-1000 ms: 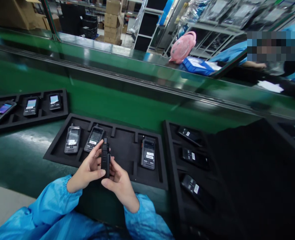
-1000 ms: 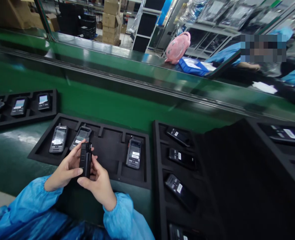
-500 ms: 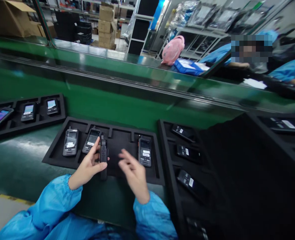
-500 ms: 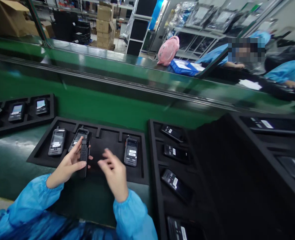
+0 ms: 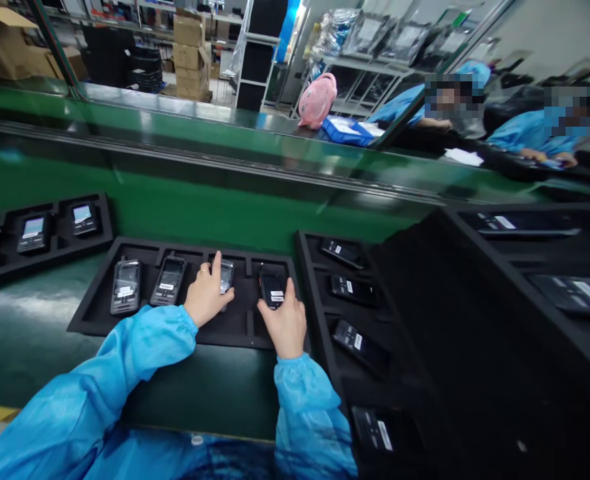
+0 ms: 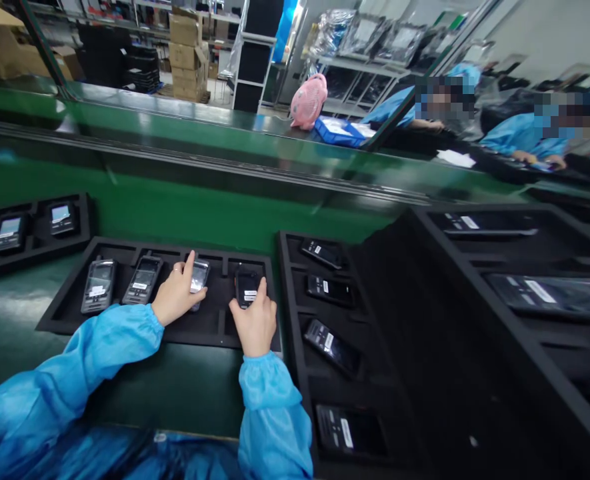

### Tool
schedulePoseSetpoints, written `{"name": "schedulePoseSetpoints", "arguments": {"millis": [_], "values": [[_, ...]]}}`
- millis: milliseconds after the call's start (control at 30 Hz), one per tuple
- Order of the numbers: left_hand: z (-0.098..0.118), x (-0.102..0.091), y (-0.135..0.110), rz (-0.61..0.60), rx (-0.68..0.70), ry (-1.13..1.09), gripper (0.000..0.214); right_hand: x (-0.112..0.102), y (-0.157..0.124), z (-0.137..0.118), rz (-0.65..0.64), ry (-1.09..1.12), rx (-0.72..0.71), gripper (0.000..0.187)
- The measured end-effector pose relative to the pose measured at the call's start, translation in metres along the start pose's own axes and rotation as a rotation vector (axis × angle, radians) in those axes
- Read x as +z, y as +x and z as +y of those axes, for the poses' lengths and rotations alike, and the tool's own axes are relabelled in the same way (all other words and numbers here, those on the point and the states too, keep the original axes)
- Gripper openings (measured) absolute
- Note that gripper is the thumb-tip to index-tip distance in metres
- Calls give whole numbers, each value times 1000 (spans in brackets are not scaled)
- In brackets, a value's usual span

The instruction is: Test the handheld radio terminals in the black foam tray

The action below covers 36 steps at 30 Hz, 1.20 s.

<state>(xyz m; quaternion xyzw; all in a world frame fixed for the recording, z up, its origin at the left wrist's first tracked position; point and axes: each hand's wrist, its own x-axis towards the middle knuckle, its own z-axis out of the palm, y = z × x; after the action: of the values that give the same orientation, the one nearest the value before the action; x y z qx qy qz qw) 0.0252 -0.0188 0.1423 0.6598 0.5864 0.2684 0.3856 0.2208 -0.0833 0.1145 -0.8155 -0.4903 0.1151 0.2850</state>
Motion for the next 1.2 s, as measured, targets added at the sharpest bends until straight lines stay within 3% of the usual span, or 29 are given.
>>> {"name": "schedulePoseSetpoints", "arguments": {"millis": [100, 267, 367, 467, 567, 633, 733, 900, 1033, 1100, 1200], "values": [[-1, -9, -19, 15, 53, -104, 93, -8, -10, -8, 20, 89, -3, 91], [-5, -20, -53, -85, 53, -416, 75, 0, -55, -47, -30, 547, -137, 93], [-10, -27, -65, -43, -28, -571, 72, 9, -73, -60, -321, 872, -150, 96], [-18, -36, -74, 44, -114, -669, 78, 14, -74, -60, -690, 1236, -32, 87], [-25, -40, -79, 91, -167, -731, 84, 18, -72, -56, -820, 1372, 32, 74], [-28, -40, -80, 98, -190, -758, 85, 22, -74, -53, -804, 1374, 43, 72], [-33, -37, -81, 96, -206, -775, 79, 30, -84, -49, -678, 1287, 4, 71], [-40, -28, -84, 108, -188, -736, 69, 35, -102, -42, -297, 826, -291, 60], [-42, -25, -89, 98, -193, -748, 92, 24, -101, -47, -255, 758, -503, 67], [-42, -25, -90, 103, -209, -794, 82, 15, -97, -53, -242, 777, -545, 57], [-42, -25, -91, 139, -208, -840, 70, 6, -92, -64, -123, 732, -528, 26]]}}
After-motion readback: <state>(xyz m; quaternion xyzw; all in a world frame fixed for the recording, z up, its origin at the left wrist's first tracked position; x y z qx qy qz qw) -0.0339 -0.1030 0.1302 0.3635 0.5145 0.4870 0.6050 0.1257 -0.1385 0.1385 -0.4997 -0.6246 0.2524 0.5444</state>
